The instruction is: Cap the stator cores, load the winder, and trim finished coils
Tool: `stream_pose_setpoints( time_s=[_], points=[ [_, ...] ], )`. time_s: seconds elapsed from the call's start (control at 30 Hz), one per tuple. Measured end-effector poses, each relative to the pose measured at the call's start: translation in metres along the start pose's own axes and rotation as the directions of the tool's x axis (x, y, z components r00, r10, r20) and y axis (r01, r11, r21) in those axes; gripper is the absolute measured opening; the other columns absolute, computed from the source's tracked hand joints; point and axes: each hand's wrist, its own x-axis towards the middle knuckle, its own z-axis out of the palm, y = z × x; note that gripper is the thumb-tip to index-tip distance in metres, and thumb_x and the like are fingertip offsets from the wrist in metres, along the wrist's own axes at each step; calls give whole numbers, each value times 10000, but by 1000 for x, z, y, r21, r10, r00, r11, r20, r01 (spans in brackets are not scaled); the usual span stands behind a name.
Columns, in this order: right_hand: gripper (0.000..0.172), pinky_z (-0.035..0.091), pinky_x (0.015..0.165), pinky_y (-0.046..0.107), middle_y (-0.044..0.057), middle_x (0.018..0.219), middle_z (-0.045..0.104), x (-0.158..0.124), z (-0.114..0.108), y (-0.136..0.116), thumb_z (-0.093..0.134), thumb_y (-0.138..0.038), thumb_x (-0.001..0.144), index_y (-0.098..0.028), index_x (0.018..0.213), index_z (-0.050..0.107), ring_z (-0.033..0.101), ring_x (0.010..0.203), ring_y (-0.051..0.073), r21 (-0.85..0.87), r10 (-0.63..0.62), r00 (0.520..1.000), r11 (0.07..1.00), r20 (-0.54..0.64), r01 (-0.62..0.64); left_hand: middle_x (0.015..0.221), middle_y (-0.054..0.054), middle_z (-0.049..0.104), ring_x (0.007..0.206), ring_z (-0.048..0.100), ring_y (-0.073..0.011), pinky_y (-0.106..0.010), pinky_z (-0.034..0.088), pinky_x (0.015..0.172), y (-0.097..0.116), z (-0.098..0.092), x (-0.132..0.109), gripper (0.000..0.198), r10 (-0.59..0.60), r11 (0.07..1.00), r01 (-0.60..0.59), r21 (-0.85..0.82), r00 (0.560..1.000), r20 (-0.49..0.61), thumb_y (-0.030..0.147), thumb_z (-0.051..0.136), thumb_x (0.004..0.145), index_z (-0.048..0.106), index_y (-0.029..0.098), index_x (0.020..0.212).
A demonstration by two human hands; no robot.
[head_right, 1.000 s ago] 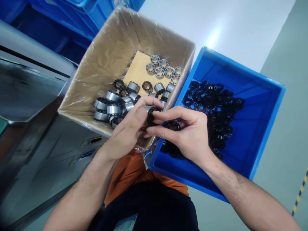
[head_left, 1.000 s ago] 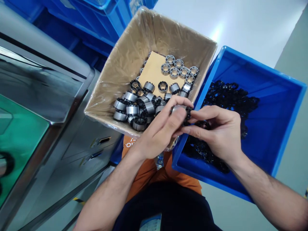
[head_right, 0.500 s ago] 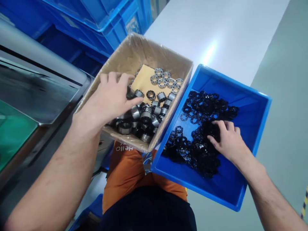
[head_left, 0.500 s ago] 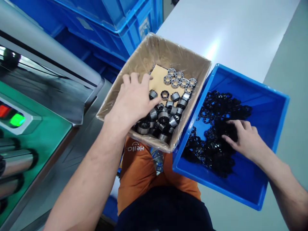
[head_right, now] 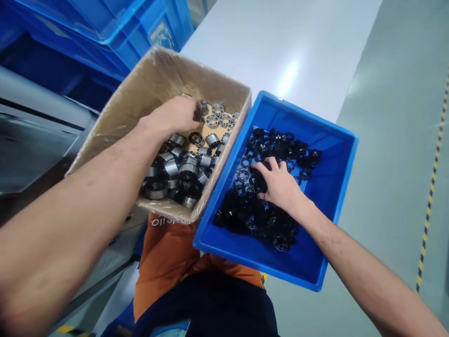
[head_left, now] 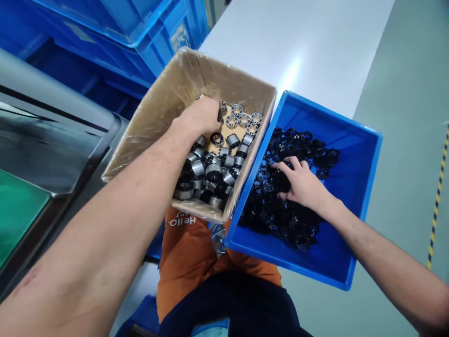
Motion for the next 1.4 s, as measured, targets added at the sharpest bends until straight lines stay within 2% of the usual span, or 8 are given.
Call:
stream_pose_setpoints(
  time_s=[0.13,0.33,0.43,0.7,0.8,0.93,1.17,1.4],
  points=[
    [682,638,1216,705,193,1493,632,9,-3,4,998,-510,986,-283,1557,701,733,1277,454,72,-31,999,997,39,29,1162,-25,767,1266,773,-274,-532,536,1316,15,-24,-42,459,-83,881,31,-472,992,-90,263,930,1000,695,146,1376],
    [252,644,1100,570,149,1324,679,11,-3,-1,761,-265,1022,-261,1274,746,740,1087,353,158,-36,999,987,19,33,1088,-63,758,941,748,-184,-314,634,831,57,-21,-125,206,-47,70,84,-994,996,81,194,808,981,689,213,1149],
    [350,645,991,502,123,1264,713,8,-15,-3,755,-314,984,-253,1328,738,730,969,307,213,5,999,977,-51,6,1070,-105,766,919,772,-232,-324,623,706,68,-5,-161,190,-35,-94,161,-982,986,165,392,780,1060,743,214,1117],
    [382,607,712,390,39,885,746,9,-18,7,622,-609,1159,-269,987,622,745,738,254,336,157,977,936,-141,-102,1123,-149,844,752,741,-163,-225,423,499,68,23,-192,483,-2,-100,170,-980,985,171,551,971,949,660,185,992],
    [307,693,874,447,95,1090,812,8,-11,4,725,-533,1100,-247,1204,688,832,963,308,306,112,986,949,-127,-69,1129,-116,848,758,794,-178,-205,416,490,68,26,-191,555,10,-68,156,-985,988,156,615,969,959,602,215,1075],
    [714,636,1246,629,198,1468,733,2,1,-17,846,-448,1009,-233,1657,635,741,1397,423,192,-7,996,981,-85,24,972,-23,796,697,787,-184,-199,411,472,67,30,-190,610,22,-81,176,-981,984,174,642,951,982,570,269,1278],
    [428,597,1208,735,277,1480,657,17,19,-47,609,-483,1197,-191,1487,728,658,1321,492,54,-13,1000,998,-8,14,966,-26,765,691,754,-176,-212,407,482,67,35,-188,570,27,-60,188,-980,982,187,651,915,1003,631,258,1303],
    [231,670,999,532,138,1206,764,30,6,-31,647,-438,1153,-256,1283,707,760,1041,349,322,18,999,947,-37,-5,964,-43,774,691,759,-171,-199,411,483,66,35,-188,496,25,-56,189,-980,982,188,617,878,1043,670,247,1300]
  ],
)
